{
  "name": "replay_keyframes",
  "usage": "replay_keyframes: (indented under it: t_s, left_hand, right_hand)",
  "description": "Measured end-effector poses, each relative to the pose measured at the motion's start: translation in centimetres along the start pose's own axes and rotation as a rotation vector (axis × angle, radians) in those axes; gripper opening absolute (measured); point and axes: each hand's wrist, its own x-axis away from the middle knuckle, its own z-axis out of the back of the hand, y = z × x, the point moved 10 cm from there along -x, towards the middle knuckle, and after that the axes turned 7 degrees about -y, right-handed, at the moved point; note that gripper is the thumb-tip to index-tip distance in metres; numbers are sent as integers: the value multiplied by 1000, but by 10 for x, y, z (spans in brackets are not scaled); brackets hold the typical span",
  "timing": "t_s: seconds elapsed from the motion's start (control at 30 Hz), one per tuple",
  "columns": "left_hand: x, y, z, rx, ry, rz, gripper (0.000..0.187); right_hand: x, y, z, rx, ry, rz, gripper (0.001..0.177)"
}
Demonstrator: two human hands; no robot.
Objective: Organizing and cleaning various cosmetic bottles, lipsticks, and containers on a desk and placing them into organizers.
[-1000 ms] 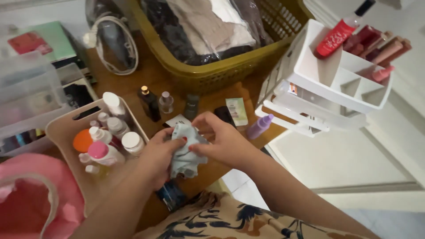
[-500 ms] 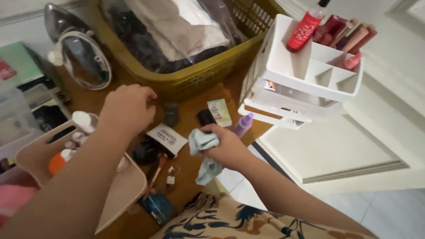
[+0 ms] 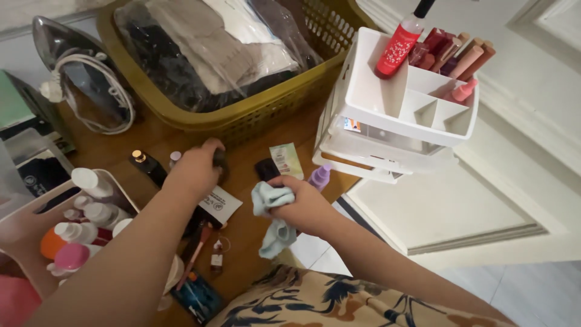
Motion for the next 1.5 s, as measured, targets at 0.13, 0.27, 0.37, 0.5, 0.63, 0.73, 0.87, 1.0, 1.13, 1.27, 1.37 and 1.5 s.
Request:
replay_keyframes:
  t_s: [0.13, 0.27, 0.37, 0.5, 0.63, 0.73, 0.87, 1.0, 1.13, 1.27, 1.37, 1.5]
  left_hand:
    - [14, 7, 20, 103, 43, 43, 49]
    - [29, 16, 29, 107, 110, 46, 47]
    - [18, 13, 16, 73, 130, 8, 47]
    - [23, 25, 12, 137, -51, 161, 51]
    - [17, 22, 5, 128, 80, 38, 60]
    - [35, 26, 9, 144, 184, 44, 65]
    - [80, 41, 16, 257, 389, -119, 57]
    - [130, 45, 13, 295, 519, -273, 45]
    - [157, 23, -2, 421, 372, -1, 36]
    - [176, 8, -18, 506, 353, 64, 27]
    - [187, 8, -29, 561, 328, 85, 23]
    - [198, 13, -28, 562, 358, 83, 23]
  right_hand:
    - [1, 3, 13, -43, 29, 6, 49]
    - [-3, 13, 14, -40, 29, -25, 51]
    - [-1, 19, 9, -62, 0, -70, 52]
    - [9, 18, 8, -64, -29, -70, 50]
    - [15, 27, 20, -49, -9, -81, 51]
    - [16, 30, 26, -40, 2, -97, 53]
    - [10, 30, 21, -65, -40, -82, 53]
    - [3, 30, 3, -63, -124, -104, 55]
    - [-1, 12, -17, -43, -202, -79, 55]
    - [-4, 3, -32, -25, -264, -62, 56]
    - [-8, 7, -41, -24, -311, -24, 56]
    - [-8, 6, -48, -37, -362, 2, 56]
